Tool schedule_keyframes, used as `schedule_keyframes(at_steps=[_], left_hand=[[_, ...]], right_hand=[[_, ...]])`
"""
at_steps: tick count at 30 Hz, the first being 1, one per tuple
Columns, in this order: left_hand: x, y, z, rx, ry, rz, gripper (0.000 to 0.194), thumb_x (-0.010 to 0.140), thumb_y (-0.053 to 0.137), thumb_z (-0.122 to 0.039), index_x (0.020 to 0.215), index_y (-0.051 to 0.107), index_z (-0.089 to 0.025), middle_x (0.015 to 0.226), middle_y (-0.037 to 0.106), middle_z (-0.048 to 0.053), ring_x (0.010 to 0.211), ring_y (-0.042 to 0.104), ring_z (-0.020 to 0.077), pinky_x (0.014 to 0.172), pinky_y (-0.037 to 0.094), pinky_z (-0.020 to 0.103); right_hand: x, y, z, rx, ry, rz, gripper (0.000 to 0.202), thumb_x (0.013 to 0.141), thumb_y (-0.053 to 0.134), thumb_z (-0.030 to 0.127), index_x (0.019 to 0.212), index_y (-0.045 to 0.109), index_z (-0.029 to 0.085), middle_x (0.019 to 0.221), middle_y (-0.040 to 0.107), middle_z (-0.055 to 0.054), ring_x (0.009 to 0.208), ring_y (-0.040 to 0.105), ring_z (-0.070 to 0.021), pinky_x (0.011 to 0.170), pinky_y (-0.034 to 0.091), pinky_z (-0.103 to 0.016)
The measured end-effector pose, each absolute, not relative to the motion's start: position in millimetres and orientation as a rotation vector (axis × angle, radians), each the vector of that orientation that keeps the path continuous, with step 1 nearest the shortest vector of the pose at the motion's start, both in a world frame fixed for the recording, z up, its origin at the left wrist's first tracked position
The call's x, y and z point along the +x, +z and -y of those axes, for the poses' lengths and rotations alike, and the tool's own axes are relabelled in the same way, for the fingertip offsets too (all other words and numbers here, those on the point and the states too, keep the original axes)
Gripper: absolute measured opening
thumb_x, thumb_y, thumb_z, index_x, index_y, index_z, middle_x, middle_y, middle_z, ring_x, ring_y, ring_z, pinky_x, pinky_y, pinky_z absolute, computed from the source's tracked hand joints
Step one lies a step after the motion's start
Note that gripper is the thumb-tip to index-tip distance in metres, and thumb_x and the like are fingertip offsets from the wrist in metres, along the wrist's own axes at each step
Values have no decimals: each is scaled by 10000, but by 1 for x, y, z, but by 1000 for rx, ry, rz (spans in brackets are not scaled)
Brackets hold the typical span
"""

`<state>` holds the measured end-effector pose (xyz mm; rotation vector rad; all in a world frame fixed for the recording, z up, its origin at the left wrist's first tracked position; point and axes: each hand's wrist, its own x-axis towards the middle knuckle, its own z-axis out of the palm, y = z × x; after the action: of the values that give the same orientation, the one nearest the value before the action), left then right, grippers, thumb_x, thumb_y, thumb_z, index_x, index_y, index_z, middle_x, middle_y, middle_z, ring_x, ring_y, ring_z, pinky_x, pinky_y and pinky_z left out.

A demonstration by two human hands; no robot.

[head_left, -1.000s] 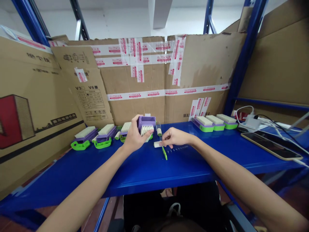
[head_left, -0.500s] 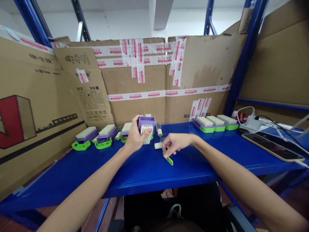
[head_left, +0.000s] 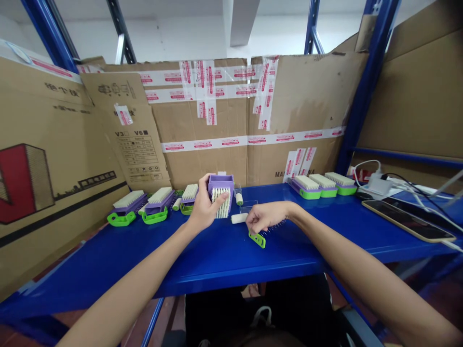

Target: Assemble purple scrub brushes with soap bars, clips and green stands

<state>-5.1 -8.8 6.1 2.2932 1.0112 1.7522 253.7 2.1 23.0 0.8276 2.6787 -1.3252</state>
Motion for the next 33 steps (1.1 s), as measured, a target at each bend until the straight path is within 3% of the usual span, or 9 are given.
schedule_keyframes(at_steps=[13, 18, 25, 33], left_hand=[[3, 10, 16, 2177, 1764, -997, 626, 906, 787, -574, 1335, 488, -228, 1142, 705, 83, 1012, 721, 247, 899, 594, 420], [5, 12, 16, 2056, 1764, -923, 574, 899, 784, -606, 1241, 516, -231, 1065, 706, 61, 965, 723, 238, 866, 604, 403], [15, 10, 25, 1992, 1548, -804, 608, 869, 820, -629, 1207, 491, -245, 1066, 697, 69, 924, 717, 234, 812, 605, 392], [25, 4, 39, 2098, 1321, -812, 636, 858, 838, -618, 1210, 479, -228, 1164, 639, 85, 1026, 664, 242, 920, 540, 414]], right_hand=[[262, 33, -8, 1030, -1399, -2883, 191, 811, 595, 338, 695, 593, 187, 603, 419, 72, 564, 315, -90, 546, 223, -262], [269, 38, -10, 1407, -1368, -3042, 250, 735, 601, 307, 579, 428, 215, 589, 349, 65, 576, 271, -94, 553, 180, -282], [269, 37, -21, 1936, -1450, -3190, 299, 794, 565, 420, 603, 422, 238, 562, 362, 60, 528, 269, -100, 537, 178, -289], [262, 34, -24, 2388, -1276, -3552, 341, 841, 553, 429, 610, 384, 242, 613, 361, 54, 600, 350, -124, 579, 275, -280]])
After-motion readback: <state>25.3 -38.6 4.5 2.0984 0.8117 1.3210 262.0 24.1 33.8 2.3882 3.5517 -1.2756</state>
